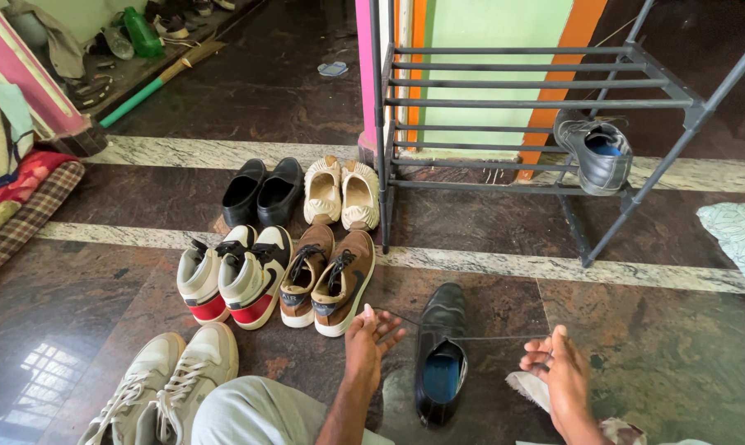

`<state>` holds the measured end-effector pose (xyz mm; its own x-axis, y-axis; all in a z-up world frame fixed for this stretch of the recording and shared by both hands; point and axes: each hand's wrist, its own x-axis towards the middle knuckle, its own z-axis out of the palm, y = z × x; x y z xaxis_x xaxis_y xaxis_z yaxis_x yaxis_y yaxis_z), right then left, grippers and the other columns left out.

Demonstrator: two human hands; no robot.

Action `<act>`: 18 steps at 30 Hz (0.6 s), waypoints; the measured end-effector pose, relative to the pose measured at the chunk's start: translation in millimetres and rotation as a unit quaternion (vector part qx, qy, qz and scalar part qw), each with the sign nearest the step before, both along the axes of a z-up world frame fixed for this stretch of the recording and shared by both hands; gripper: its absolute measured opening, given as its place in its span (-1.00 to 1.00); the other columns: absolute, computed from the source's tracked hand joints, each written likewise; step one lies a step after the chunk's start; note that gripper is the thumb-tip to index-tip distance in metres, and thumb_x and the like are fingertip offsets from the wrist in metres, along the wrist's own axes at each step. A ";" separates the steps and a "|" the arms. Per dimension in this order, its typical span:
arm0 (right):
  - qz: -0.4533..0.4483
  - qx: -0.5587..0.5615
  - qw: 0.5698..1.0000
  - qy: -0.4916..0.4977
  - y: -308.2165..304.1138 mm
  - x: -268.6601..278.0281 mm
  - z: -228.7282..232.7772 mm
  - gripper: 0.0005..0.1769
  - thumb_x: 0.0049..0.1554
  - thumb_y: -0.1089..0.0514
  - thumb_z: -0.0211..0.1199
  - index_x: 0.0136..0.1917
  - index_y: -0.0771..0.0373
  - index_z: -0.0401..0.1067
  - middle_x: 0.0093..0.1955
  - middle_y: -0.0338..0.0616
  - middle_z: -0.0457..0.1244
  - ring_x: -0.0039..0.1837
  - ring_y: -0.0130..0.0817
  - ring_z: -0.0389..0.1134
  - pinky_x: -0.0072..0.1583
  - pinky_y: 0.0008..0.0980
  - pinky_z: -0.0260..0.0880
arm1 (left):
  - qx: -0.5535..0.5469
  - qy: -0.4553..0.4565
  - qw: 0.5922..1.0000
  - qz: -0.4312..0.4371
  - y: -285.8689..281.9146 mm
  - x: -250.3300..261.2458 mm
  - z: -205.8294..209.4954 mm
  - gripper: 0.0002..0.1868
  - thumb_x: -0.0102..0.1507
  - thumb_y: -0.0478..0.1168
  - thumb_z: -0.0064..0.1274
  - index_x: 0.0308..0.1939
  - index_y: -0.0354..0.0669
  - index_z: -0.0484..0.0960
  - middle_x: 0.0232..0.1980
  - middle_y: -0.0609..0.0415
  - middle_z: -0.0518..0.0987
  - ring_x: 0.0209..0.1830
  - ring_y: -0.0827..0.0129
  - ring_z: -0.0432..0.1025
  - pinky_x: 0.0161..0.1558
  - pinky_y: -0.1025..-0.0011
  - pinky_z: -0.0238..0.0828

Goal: The person cleans a shoe using a cloth, wiping the upper and the side of the sole while holding it by hand.

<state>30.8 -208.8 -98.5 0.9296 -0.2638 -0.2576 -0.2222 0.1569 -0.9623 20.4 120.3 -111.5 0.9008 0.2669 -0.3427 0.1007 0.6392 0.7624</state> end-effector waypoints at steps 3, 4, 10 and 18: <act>0.014 -0.031 0.999 0.007 3.9 0.1 8.5 -0.44 0.31 -0.16 -0.07 0.39 0.25 0.22 0.26 0.24 0.32 0.22 -0.01 0.39 0.14 -0.11 0.46 | 0.055 -0.007 0.998 0.002 -3.1 1.0 8.5 -0.50 0.35 -0.01 -0.15 0.31 -0.10 0.24 0.26 -0.09 0.49 0.27 0.12 0.48 0.19 0.08 0.47; 0.014 -0.030 0.999 0.008 8.5 -0.8 11.2 -0.44 0.31 -0.16 -0.07 0.39 0.25 0.22 0.26 0.24 0.32 0.22 -0.01 0.39 0.14 -0.11 0.46 | 0.055 -0.006 0.998 0.002 -6.1 -3.1 16.2 -0.50 0.35 -0.01 -0.15 0.31 -0.10 0.24 0.26 -0.09 0.49 0.27 0.12 0.48 0.19 0.08 0.47; 0.102 -0.346 0.913 -0.190 42.2 -15.1 27.7 -0.31 0.10 -0.13 0.30 0.35 0.32 0.33 0.42 0.12 0.24 0.45 -0.03 0.23 0.33 0.01 0.25 | 0.496 -0.021 0.846 -0.195 -32.3 -24.7 57.9 -0.40 0.19 0.02 0.25 0.25 -0.05 0.48 0.31 -0.09 0.40 0.33 0.10 0.35 0.28 0.08 0.41; 0.197 -0.385 0.889 -0.151 93.4 -20.6 42.3 -0.60 -0.05 0.10 0.52 0.05 0.17 0.50 -0.08 -0.19 0.35 -0.11 -0.38 0.40 -0.13 -0.38 0.50 | 0.564 -0.098 0.804 -0.161 -39.7 -32.0 63.2 -0.65 0.11 -0.15 0.35 -0.12 -0.22 0.64 -0.10 -0.03 0.62 -0.12 0.11 0.59 -0.09 0.22 0.54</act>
